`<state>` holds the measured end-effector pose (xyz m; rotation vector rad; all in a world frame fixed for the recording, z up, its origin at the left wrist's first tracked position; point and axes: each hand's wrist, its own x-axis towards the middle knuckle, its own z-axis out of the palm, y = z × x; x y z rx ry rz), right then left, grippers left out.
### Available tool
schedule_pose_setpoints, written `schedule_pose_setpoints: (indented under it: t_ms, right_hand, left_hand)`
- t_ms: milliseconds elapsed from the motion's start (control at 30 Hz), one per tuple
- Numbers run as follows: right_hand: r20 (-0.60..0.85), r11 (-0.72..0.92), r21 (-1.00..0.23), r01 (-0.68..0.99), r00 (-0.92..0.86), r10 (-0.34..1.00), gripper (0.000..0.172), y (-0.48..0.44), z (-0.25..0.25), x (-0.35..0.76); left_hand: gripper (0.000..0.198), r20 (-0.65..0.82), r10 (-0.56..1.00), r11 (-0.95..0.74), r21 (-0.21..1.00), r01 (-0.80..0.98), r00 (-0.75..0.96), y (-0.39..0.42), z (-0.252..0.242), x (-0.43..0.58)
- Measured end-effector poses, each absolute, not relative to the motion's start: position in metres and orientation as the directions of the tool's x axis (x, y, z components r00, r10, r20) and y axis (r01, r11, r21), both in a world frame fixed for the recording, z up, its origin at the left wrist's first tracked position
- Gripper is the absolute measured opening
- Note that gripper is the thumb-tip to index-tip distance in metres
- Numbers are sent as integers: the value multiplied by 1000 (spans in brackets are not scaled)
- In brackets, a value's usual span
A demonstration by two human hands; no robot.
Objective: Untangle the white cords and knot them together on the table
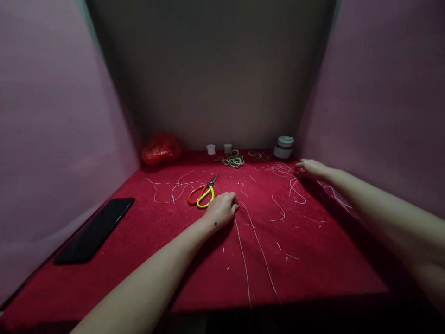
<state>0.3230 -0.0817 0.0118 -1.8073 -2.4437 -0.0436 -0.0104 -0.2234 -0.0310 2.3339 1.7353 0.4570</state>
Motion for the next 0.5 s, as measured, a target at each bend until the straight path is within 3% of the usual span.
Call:
schedule_pose_setpoints:
  t_ms: [133,233,500]
  right_hand:
    - [118,172,-44,984,-166,979,12,-88,5,327]
    - [197,107,-76,991,-90,976,9,-88,31,332]
    - [407,88,-223,971,11,913,22,-101,100,318]
  left_hand:
    - [11,138,952,-306,339,890,275,-223,-32,-11]
    - [11,136,951,-307,346,887,276,-223,-32,-11]
    - [11,130,955,-296,318,901,268,-225,-30,-11]
